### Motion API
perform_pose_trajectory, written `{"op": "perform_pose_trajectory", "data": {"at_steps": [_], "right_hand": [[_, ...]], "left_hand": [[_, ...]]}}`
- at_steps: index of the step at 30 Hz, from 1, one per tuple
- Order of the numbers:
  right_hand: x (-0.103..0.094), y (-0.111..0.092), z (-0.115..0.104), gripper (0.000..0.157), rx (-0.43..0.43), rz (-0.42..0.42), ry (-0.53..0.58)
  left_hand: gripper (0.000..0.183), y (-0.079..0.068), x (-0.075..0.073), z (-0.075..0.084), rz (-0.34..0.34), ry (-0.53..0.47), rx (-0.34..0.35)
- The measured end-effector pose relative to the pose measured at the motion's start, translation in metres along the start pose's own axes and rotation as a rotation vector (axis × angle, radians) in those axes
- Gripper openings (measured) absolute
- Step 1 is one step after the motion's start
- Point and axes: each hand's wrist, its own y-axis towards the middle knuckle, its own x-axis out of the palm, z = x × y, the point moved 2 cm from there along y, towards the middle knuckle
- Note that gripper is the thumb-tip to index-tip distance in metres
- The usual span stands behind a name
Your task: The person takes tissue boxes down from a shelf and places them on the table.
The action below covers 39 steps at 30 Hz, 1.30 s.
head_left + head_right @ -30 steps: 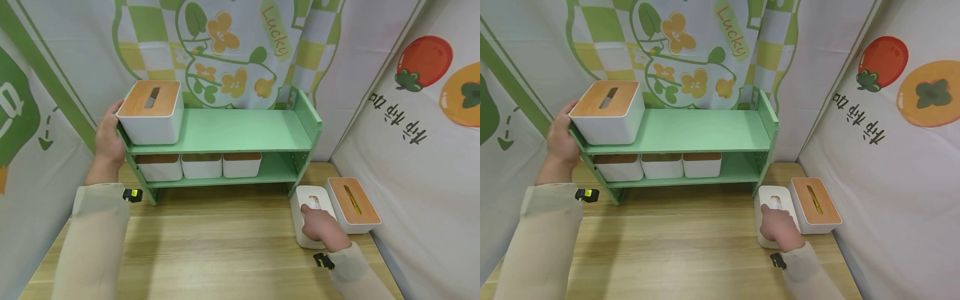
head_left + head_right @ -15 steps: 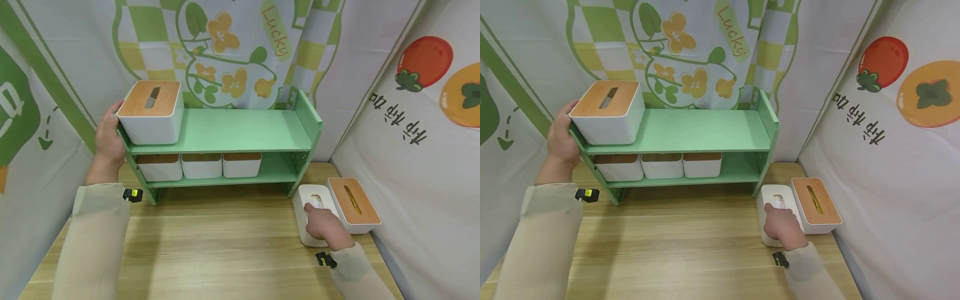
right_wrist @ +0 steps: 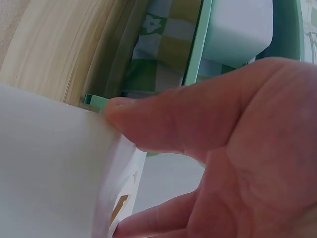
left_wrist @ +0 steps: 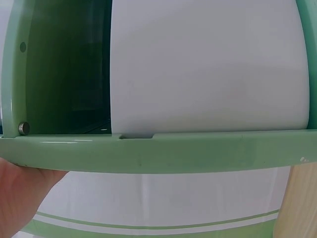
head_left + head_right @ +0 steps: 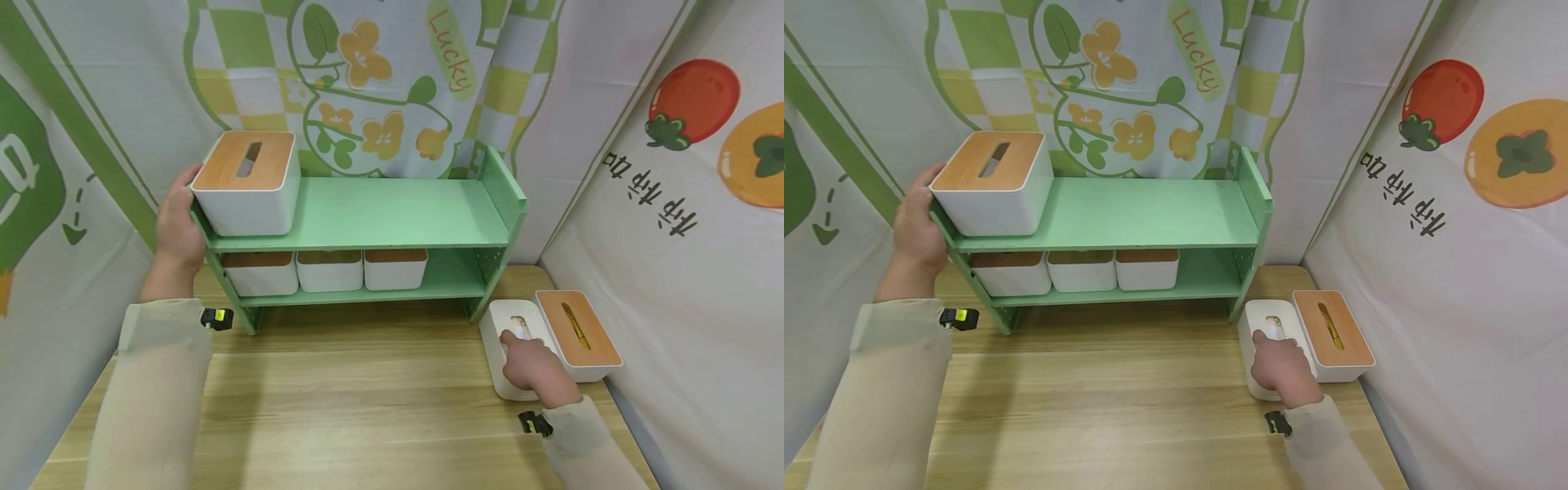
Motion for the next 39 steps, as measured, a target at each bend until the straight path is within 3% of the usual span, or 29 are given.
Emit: {"op": "perform_pose_trajectory", "data": {"at_steps": [39], "right_hand": [[0.0003,-0.0012,0.0039,0.054,0.029,0.035,-0.003]], "left_hand": [[0.058,0.0001,-0.0001,-0.0014,0.003,0.002,-0.006]]}}
